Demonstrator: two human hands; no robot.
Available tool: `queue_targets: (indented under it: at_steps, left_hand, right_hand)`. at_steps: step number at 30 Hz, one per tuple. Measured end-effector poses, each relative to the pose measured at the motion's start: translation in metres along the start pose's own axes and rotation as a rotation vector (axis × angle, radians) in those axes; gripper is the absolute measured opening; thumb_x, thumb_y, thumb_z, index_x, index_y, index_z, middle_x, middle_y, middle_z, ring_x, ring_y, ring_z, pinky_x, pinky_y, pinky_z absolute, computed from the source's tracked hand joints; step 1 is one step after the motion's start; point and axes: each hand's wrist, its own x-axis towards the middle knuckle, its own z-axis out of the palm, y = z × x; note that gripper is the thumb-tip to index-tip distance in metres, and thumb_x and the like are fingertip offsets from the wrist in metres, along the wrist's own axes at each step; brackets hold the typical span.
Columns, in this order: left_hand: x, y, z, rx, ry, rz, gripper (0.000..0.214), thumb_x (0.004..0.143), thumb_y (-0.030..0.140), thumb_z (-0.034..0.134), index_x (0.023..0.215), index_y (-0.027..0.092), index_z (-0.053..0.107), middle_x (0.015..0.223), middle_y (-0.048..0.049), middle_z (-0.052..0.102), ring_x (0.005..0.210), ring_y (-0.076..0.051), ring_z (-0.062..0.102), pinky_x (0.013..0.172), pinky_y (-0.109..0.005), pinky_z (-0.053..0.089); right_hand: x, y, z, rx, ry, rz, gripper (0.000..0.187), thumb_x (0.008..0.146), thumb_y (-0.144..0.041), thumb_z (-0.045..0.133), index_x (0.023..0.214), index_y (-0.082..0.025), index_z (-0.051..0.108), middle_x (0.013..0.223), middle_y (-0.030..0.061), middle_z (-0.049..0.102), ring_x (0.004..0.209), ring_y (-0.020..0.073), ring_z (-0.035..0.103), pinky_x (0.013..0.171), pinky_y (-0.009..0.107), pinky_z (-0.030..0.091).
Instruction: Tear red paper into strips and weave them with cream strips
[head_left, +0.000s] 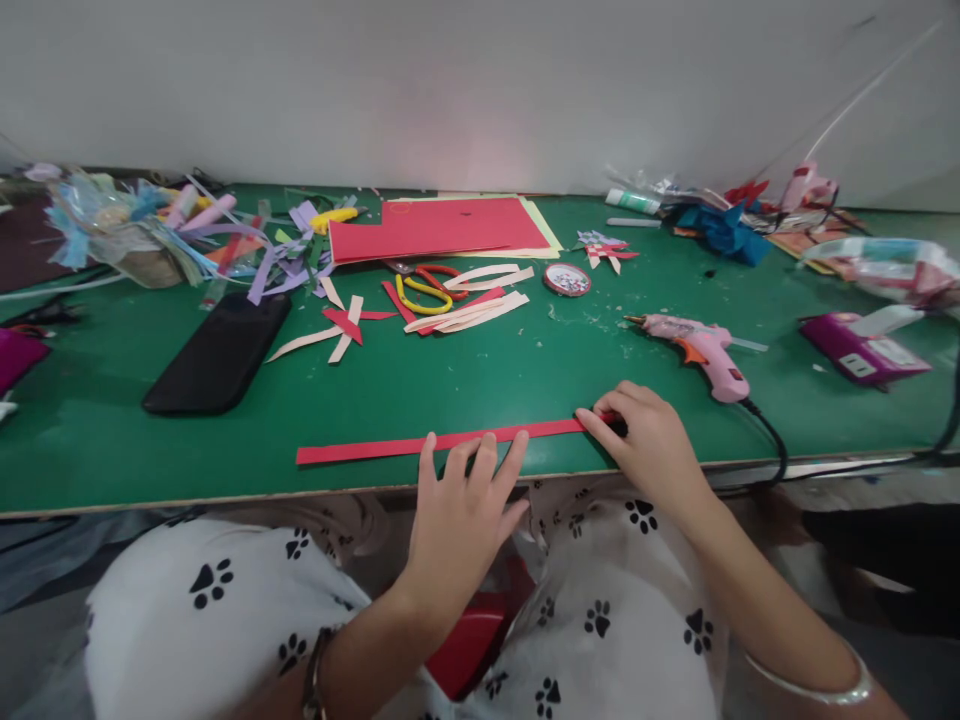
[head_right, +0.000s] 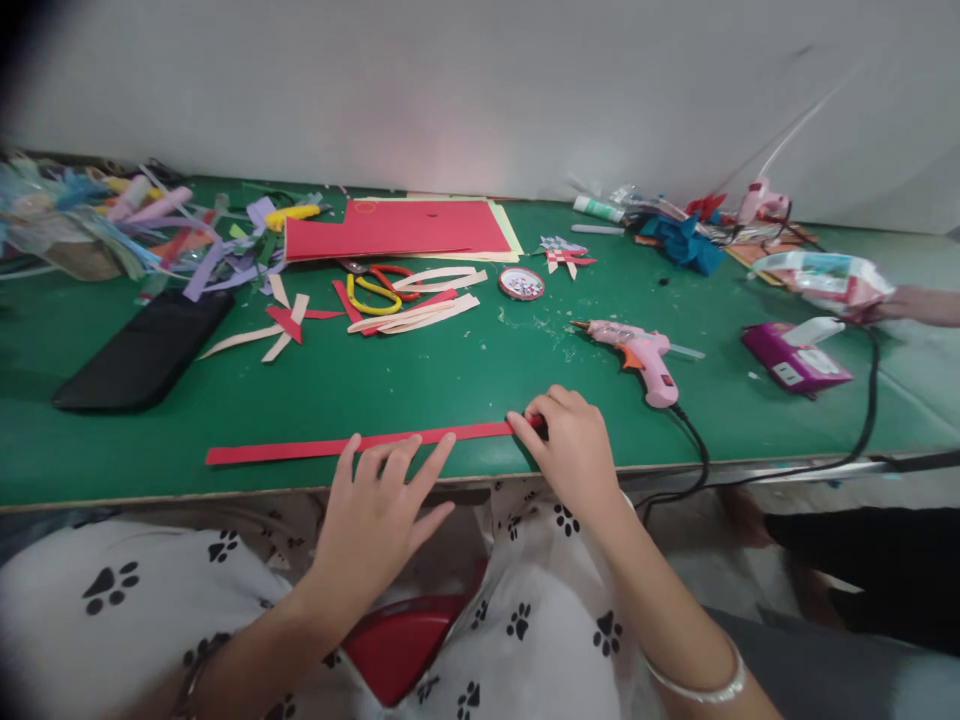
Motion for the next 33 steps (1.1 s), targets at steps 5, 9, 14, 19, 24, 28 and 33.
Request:
queue_targets:
  at_steps: [5,9,14,19,24,28,33]
  left_hand:
    - [0.000,-0.001,0.000,-0.011,-0.002,0.003,0.049,0.079,0.040,0.049,0.126,0.028,0.040,0.106,-0.0074,0.055,0.089,-0.023,0.050,0.088,-0.052,0.036]
    - [0.001,0.000,0.000,-0.019,-0.004,-0.015,0.050,0.078,0.039,0.051,0.126,0.029,0.040,0.104,-0.0075,0.056,0.088,-0.024,0.051,0.089,-0.056,0.034]
    - [0.002,0.000,-0.003,-0.044,-0.032,-0.019,0.050,0.078,0.038,0.052,0.126,0.029,0.040,0.106,-0.0070,0.055,0.091,-0.024,0.051,0.090,-0.058,0.033]
    - [0.002,0.000,-0.005,-0.048,-0.038,-0.029,0.053,0.075,0.036,0.056,0.125,0.029,0.040,0.107,-0.0069,0.054,0.093,-0.024,0.050,0.091,-0.057,0.033]
    - [0.002,0.001,-0.005,-0.019,-0.028,-0.012,0.055,0.074,0.035,0.058,0.125,0.029,0.040,0.106,-0.0069,0.054,0.092,-0.024,0.050,0.089,-0.056,0.035]
    - [0.001,0.000,-0.005,-0.023,-0.018,-0.005,0.056,0.074,0.034,0.058,0.126,0.027,0.039,0.107,-0.0075,0.055,0.093,-0.024,0.049,0.090,-0.055,0.034]
    - [-0.003,-0.004,-0.003,-0.059,-0.025,-0.003,0.049,0.079,0.031,0.050,0.126,0.024,0.040,0.114,-0.0078,0.054,0.099,-0.024,0.048,0.093,-0.055,0.032]
  right_hand:
    - [-0.002,-0.001,0.003,0.001,0.034,0.030,0.026,0.081,-0.031,0.046,0.057,-0.019,0.044,0.060,0.0016,0.046,0.061,0.0161,0.044,0.057,0.027,0.031]
    - [-0.003,0.002,0.004,0.013,0.078,0.032,0.022,0.081,-0.027,0.043,0.060,-0.019,0.044,0.060,0.0019,0.047,0.060,0.0162,0.044,0.056,0.028,0.032]
    - [-0.003,0.010,0.006,-0.028,0.114,0.048,0.014,0.080,-0.022,0.039,0.070,-0.019,0.047,0.065,0.0036,0.052,0.061,0.0174,0.046,0.056,0.029,0.034]
    - [-0.007,0.003,0.003,-0.109,0.183,0.001,0.020,0.082,-0.019,0.035,0.087,-0.018,0.054,0.075,0.0072,0.058,0.069,0.0203,0.051,0.063,0.033,0.039]
    - [-0.029,-0.029,0.004,-0.227,0.148,-0.298,0.034,0.086,-0.023,0.031,0.114,-0.018,0.050,0.116,0.0086,0.055,0.108,0.0212,0.046,0.094,0.041,0.028]
    - [-0.042,-0.046,0.014,-0.252,-0.007,-0.352,0.045,0.087,-0.038,0.027,0.126,-0.018,0.039,0.131,0.0050,0.043,0.120,0.0191,0.037,0.100,0.040,0.022]
    - [-0.043,-0.046,0.019,-0.245,-0.029,-0.284,0.046,0.086,-0.038,0.028,0.128,-0.020,0.038,0.132,0.0034,0.040,0.122,0.0191,0.035,0.101,0.041,0.022]
